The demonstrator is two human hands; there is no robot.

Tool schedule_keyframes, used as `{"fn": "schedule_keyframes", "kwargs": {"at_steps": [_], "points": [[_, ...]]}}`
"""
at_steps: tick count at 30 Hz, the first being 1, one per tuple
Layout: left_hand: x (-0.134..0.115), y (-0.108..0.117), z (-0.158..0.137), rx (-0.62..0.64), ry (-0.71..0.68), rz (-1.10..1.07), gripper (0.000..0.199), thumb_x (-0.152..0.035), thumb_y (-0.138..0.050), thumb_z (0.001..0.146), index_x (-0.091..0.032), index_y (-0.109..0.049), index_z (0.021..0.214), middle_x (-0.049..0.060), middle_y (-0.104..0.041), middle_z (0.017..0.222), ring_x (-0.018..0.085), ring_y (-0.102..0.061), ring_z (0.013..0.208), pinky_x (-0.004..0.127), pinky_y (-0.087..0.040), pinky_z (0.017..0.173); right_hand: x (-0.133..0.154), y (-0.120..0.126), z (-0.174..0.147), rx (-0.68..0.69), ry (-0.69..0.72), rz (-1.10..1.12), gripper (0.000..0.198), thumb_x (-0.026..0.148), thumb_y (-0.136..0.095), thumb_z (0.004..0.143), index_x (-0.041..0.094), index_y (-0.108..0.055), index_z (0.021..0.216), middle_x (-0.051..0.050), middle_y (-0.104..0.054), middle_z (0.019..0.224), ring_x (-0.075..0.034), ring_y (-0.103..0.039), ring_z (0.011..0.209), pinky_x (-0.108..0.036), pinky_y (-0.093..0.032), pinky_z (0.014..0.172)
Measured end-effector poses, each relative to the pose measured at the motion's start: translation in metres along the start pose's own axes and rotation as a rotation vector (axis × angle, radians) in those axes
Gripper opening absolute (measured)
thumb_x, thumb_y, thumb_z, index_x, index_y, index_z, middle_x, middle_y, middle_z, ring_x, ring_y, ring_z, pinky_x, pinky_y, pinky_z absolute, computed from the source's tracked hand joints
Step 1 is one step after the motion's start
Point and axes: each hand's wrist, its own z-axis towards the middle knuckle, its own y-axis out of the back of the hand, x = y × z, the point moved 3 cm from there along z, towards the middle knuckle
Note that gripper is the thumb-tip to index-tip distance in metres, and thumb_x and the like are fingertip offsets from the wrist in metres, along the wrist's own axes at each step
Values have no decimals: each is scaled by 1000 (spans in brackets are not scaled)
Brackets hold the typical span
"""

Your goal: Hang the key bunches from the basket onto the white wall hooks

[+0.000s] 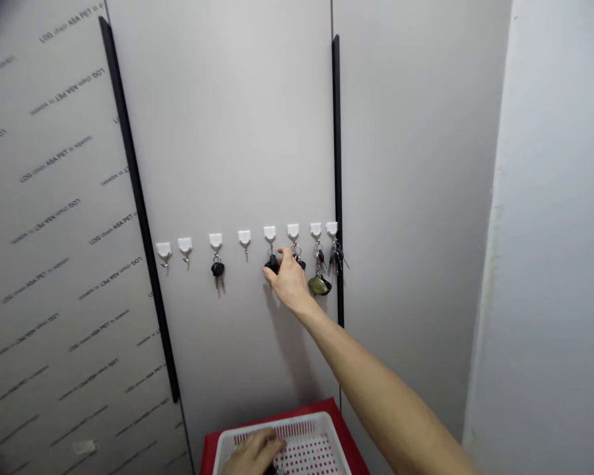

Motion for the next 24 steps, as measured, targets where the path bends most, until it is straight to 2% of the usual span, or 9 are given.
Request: {"fn": "schedule_keyframes", "kwargs": {"at_steps": [2, 3, 5, 7, 9, 12, 16, 18, 24], "points": [[-2, 42, 3, -192, -55, -82, 50, -30, -51, 58, -23, -40, 106, 9, -40, 113, 23, -35, 104, 34, -29, 86, -1, -3, 2, -9, -18, -20, 36, 26, -44, 62, 13, -39, 96, -3, -53, 65, -15, -48, 58, -28, -37, 57], [-3, 71, 6, -337, -28, -116, 48, -29, -47, 62, -20, -38, 108, 10, -38, 114, 21, -34, 104, 34, -27, 87, -2, -3, 1, -16, -21, -10, 32, 24, -43, 63, 13, -40, 93, -2, -52, 61, -14, -48, 56, -26, -37, 55], [-10, 131, 16, -584, 19, -175, 40, -28, -39, 67, -15, -38, 105, 12, -42, 107, 19, -40, 97, 33, -32, 83, -1, 2, 0, -33, 0, 31, 24, 23, -40, 64, 13, -43, 86, -1, -50, 57, -12, -47, 52, -24, -36, 52], [-19, 187, 27, -833, 65, -192, 40, -32, -40, 67, -15, -36, 104, 10, -45, 102, 17, -45, 89, 31, -37, 75, 5, 11, 2, -62, 43, 60, 20, 24, -38, 65, 14, -46, 81, 0, -50, 56, -11, -46, 50, -22, -35, 51], [-28, 228, 41, -1006, 125, -158, 45, -35, -45, 64, -16, -34, 104, 9, -45, 100, 17, -46, 87, 31, -38, 71, 14, 21, 9, -102, 93, 70, 21, 24, -37, 66, 14, -48, 82, 0, -51, 57, -11, -46, 51, -22, -35, 52], [-35, 256, 62, -1037, 196, -37, 44, -30, -48, 61, -17, -36, 101, 7, -50, 93, 18, -49, 82, 30, -39, 67, 30, 31, 25, -159, 169, 63, 22, 22, -38, 66, 14, -52, 81, -3, -55, 65, -11, -49, 59, -23, -37, 58], [-38, 270, 71, -989, 190, 48, 26, -21, -41, 65, -16, -45, 90, 5, -56, 81, 15, -52, 75, 27, -40, 65, 41, 35, 42, -126, 190, 50, 22, 21, -39, 66, 14, -55, 78, -4, -57, 69, -11, -50, 61, -22, -38, 61], [-43, 280, 65, -969, 139, 58, 26, -21, -38, 66, -16, -47, 90, 5, -56, 81, 15, -52, 75, 25, -40, 65, 40, 34, 44, -18, 160, 51, 23, 20, -39, 66, 13, -56, 79, -3, -57, 61, -9, -50, 55, -21, -39, 57], [-63, 313, 51, -758, 18, 289, 30, -17, -35, 64, -19, -51, 89, 3, -57, 88, 15, -50, 81, 25, -38, 72, 31, 25, 19, 526, 120, 55, 22, 18, -41, 62, 13, -57, 77, 1, -52, 46, -7, -46, 42, -17, -37, 45]]}}
